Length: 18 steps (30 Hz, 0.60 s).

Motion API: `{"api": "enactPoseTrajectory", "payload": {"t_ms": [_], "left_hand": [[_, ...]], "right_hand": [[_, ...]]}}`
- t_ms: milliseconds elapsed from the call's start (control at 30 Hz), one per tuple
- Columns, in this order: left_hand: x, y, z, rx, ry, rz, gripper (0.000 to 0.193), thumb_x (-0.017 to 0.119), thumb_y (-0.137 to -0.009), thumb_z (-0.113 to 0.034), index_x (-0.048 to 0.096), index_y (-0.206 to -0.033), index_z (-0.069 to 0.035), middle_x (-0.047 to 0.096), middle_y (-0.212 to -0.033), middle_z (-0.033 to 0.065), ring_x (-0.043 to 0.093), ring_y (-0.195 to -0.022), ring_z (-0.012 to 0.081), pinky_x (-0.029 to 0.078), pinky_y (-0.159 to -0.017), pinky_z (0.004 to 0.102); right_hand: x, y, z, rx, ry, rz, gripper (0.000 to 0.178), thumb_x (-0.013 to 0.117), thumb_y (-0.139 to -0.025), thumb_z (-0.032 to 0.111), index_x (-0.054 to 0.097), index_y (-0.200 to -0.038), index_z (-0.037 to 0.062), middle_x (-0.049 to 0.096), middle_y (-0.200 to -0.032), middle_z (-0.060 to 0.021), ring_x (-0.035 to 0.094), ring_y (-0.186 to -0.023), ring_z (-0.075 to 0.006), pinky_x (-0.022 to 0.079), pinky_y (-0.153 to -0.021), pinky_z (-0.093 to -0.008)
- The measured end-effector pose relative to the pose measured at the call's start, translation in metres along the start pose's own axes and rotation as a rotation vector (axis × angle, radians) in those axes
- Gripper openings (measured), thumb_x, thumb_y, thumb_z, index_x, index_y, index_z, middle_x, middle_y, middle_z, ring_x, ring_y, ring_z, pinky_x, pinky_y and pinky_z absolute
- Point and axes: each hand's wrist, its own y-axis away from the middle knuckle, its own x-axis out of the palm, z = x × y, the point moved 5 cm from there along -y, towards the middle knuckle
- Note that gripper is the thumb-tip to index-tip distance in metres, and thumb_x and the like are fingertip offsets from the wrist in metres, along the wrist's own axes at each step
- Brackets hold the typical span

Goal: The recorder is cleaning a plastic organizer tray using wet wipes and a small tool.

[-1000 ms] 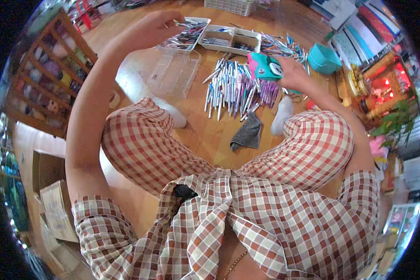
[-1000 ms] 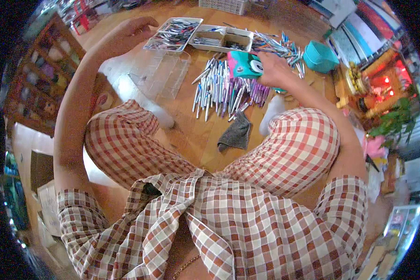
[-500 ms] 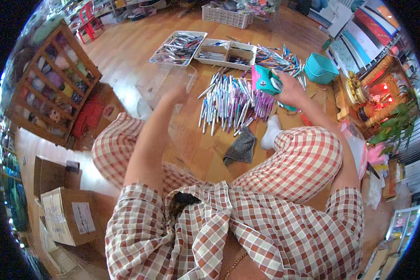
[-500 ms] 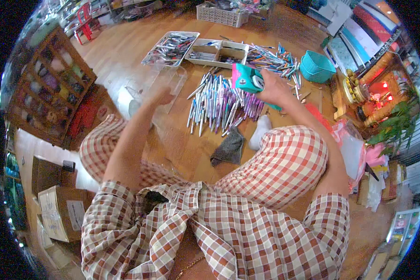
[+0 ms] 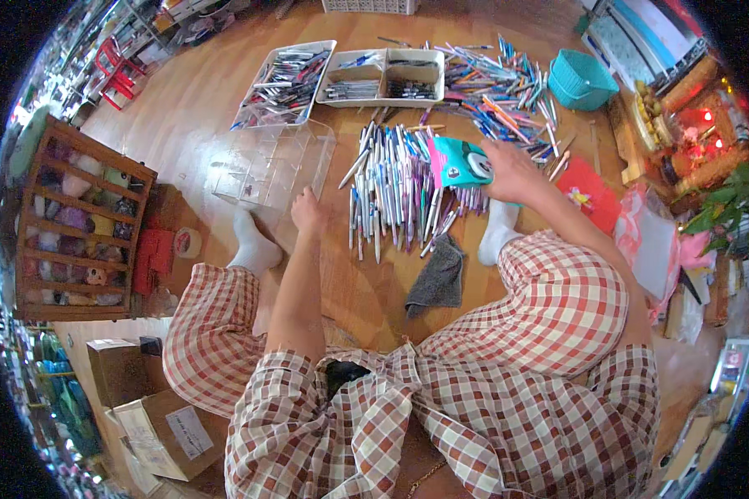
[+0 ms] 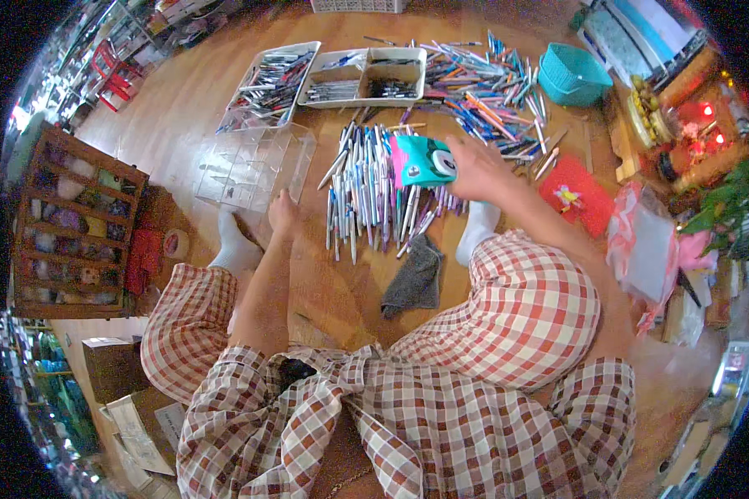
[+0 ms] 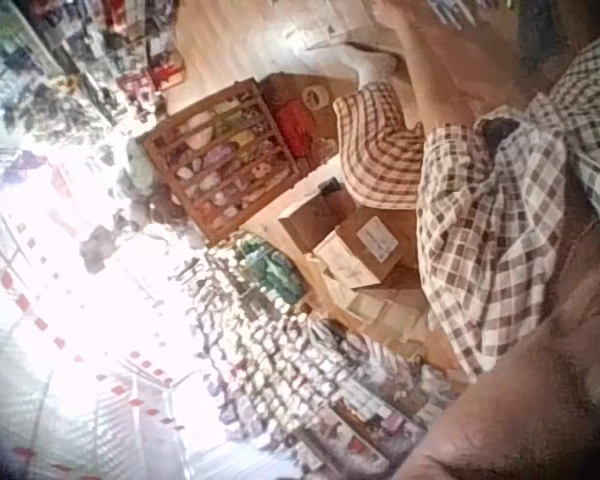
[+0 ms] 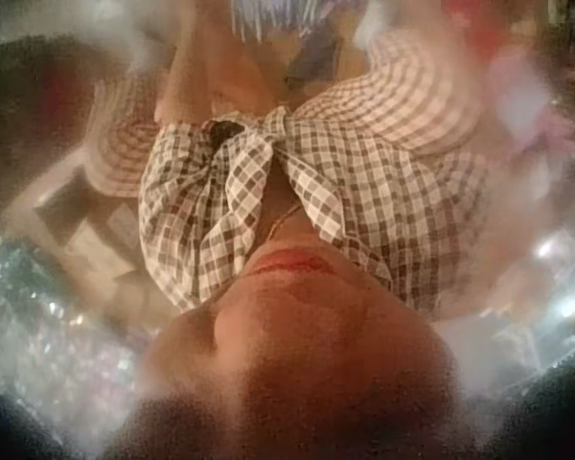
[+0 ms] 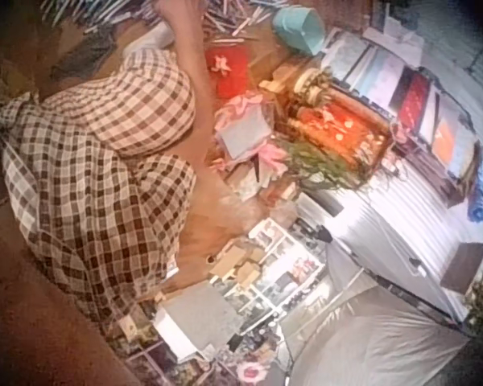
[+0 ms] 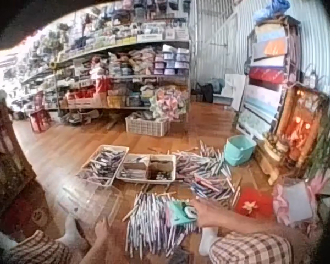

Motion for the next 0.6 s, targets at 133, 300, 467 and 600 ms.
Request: {"api": "enactPoseTrajectory", "payload": {"t_ms": [133, 300, 467, 600], "left_hand": [[0.002, 0.029, -0.026, 0.149, 0.045, -0.126, 0.028, 0.057, -0.067, -0.007, 0.047, -0.093, -0.004, 0.057, -0.087, 0.0174, 0.055, -0.085, 0.0348, 0.044, -0.071, 0.0453], [0.004, 0.076, -0.073, 0.228, 0.090, -0.043, 0.027, 0.056, -0.070, -0.006, 0.046, -0.094, -0.003, 0.057, -0.090, 0.0177, 0.055, -0.088, 0.0339, 0.043, -0.074, 0.0431], [-0.011, 0.116, -0.096, 0.220, 0.076, -0.028, 0.033, 0.059, -0.071, -0.012, 0.045, -0.099, -0.001, 0.055, -0.095, 0.0189, 0.053, -0.091, 0.0336, 0.042, -0.077, 0.0431], [-0.040, 0.116, -0.122, 0.250, 0.580, 0.017, 0.059, 0.061, -0.078, -0.035, 0.039, -0.118, 0.003, 0.050, -0.110, 0.0214, 0.051, -0.099, 0.0350, 0.040, -0.084, 0.0475]], "right_hand": [[-0.004, -0.006, -0.002, -0.031, -0.033, -0.026, 0.046, 0.067, -0.060, 0.017, 0.046, -0.099, 0.0032, 0.053, -0.091, -0.0186, 0.052, -0.089, -0.0360, 0.042, -0.076, -0.0439], [-0.010, 0.000, 0.001, -0.080, 0.002, -0.122, 0.052, 0.068, -0.057, 0.018, 0.047, -0.102, 0.0033, 0.054, -0.094, -0.0177, 0.051, -0.094, -0.0349, 0.041, -0.079, -0.0420], [-0.018, 0.002, 0.007, -0.131, -0.007, -0.196, 0.052, 0.069, -0.056, 0.015, 0.048, -0.103, 0.0042, 0.054, -0.096, -0.0174, 0.051, -0.094, -0.0343, 0.042, -0.079, -0.0415], [-0.028, 0.005, 0.029, -0.384, 0.112, -0.317, 0.052, 0.064, -0.058, 0.011, 0.048, -0.107, 0.0057, 0.053, -0.096, -0.0126, 0.049, -0.098, -0.0304, 0.040, -0.079, -0.0405]]}}
